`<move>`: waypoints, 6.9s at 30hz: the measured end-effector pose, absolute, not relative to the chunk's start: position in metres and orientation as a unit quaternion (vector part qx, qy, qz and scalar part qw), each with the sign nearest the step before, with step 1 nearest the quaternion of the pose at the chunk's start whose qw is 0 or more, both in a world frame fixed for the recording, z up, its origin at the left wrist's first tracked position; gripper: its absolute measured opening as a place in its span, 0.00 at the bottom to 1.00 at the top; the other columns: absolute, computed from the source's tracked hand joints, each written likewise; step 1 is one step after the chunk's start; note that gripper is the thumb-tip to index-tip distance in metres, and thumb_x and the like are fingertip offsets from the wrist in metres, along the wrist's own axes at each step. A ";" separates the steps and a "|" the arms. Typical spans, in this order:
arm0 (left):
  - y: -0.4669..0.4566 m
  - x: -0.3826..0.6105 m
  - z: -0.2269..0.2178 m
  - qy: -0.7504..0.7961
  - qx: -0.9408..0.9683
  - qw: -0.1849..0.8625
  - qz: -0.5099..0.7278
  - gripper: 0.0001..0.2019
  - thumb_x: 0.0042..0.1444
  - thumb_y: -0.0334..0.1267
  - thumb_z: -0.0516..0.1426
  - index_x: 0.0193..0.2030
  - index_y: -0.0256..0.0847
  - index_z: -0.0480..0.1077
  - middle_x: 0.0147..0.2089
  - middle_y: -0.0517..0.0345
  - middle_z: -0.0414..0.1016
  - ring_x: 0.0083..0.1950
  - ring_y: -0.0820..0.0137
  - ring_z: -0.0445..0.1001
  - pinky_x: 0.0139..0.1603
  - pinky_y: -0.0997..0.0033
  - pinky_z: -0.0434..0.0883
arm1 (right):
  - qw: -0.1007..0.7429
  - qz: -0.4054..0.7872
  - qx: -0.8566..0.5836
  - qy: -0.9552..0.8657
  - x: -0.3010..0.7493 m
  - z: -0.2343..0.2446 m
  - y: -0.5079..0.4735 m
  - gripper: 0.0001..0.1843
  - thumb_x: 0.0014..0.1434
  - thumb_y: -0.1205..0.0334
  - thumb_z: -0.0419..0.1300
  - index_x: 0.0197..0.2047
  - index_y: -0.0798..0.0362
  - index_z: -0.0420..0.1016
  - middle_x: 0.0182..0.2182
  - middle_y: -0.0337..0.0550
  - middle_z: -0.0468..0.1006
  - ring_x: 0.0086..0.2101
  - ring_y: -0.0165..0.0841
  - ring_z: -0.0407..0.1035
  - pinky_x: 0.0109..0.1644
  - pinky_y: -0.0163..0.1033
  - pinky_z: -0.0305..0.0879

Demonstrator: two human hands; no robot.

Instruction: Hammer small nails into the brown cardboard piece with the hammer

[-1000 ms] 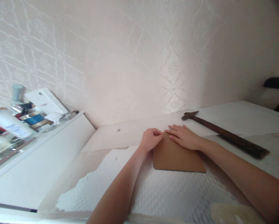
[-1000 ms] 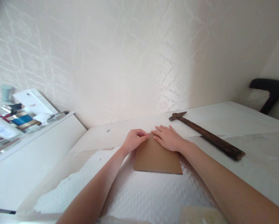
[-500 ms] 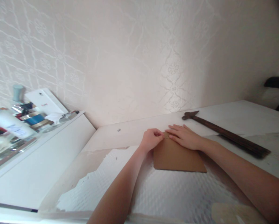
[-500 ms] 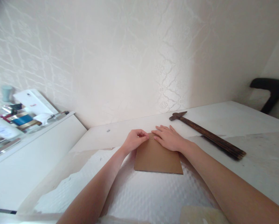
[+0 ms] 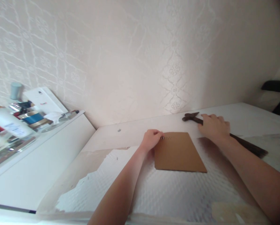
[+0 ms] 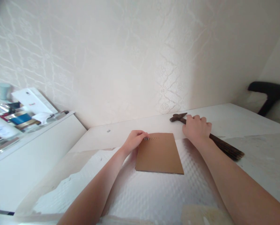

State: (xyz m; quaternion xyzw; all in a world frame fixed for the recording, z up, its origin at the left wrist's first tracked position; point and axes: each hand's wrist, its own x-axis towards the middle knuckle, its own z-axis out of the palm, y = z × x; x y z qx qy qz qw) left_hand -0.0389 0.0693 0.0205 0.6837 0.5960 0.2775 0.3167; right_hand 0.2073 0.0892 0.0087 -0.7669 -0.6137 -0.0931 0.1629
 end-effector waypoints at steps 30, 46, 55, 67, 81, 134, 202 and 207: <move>0.066 -0.038 0.021 0.524 0.640 0.457 0.327 0.33 0.61 0.61 0.35 0.45 0.38 0.71 0.41 0.49 0.80 0.45 0.65 0.73 0.50 0.65 0.65 | 0.347 -0.084 -0.431 -0.829 0.195 0.034 0.077 0.20 0.61 0.65 0.49 0.54 0.48 0.70 0.45 0.49 0.71 0.42 0.41 0.69 0.42 0.44 0.68; 0.064 -0.036 0.023 0.542 0.627 0.441 0.345 0.39 0.61 0.62 0.30 0.42 0.36 0.73 0.36 0.49 0.79 0.43 0.64 0.75 0.48 0.67 0.66 | 0.296 -0.083 -0.407 -0.860 0.184 0.032 0.072 0.18 0.60 0.68 0.49 0.51 0.50 0.71 0.44 0.48 0.71 0.38 0.38 0.70 0.36 0.40 0.66; 0.067 -0.037 0.019 0.543 0.617 0.444 0.355 0.40 0.60 0.63 0.30 0.40 0.36 0.74 0.33 0.50 0.79 0.41 0.65 0.75 0.45 0.68 0.68 | 0.290 -0.093 -0.411 -0.859 0.181 0.031 0.071 0.17 0.60 0.69 0.48 0.50 0.50 0.71 0.43 0.47 0.71 0.37 0.37 0.70 0.34 0.39 0.65; 0.066 -0.037 0.021 0.547 0.613 0.452 0.347 0.42 0.59 0.64 0.30 0.37 0.34 0.74 0.33 0.47 0.79 0.42 0.62 0.75 0.49 0.65 0.66 | 0.283 -0.068 -0.406 -0.866 0.180 0.028 0.072 0.19 0.60 0.69 0.47 0.51 0.49 0.70 0.44 0.47 0.71 0.38 0.37 0.70 0.37 0.39 0.66; 0.069 -0.039 0.020 0.563 0.586 0.442 0.379 0.38 0.62 0.60 0.31 0.45 0.34 0.72 0.38 0.47 0.78 0.44 0.63 0.74 0.49 0.65 0.65 | 0.316 -0.088 -0.398 -0.857 0.180 0.025 0.074 0.17 0.60 0.70 0.50 0.50 0.51 0.70 0.43 0.46 0.71 0.38 0.36 0.70 0.36 0.39 0.66; 0.084 -0.060 0.013 0.666 0.680 0.226 0.208 0.08 0.52 0.38 0.61 0.39 0.41 0.75 0.39 0.56 0.80 0.41 0.69 0.76 0.42 0.74 0.69 | 0.312 -0.096 -0.390 -0.861 0.181 0.027 0.073 0.17 0.60 0.69 0.50 0.50 0.52 0.71 0.43 0.48 0.71 0.37 0.37 0.71 0.36 0.40 0.67; 0.082 -0.059 0.016 0.668 0.686 0.212 0.193 0.09 0.52 0.39 0.59 0.40 0.42 0.76 0.40 0.57 0.79 0.41 0.68 0.75 0.41 0.74 0.69 | 0.307 -0.098 -0.377 -0.868 0.180 0.027 0.073 0.18 0.60 0.71 0.49 0.50 0.51 0.72 0.42 0.48 0.72 0.36 0.35 0.70 0.36 0.38 0.67; 0.081 -0.059 0.017 0.669 0.686 0.212 0.192 0.09 0.52 0.40 0.59 0.40 0.42 0.75 0.41 0.58 0.79 0.41 0.68 0.75 0.40 0.75 0.68 | 0.298 -0.087 -0.378 -0.872 0.179 0.027 0.071 0.20 0.58 0.73 0.49 0.50 0.51 0.73 0.42 0.47 0.72 0.36 0.34 0.71 0.36 0.37 0.67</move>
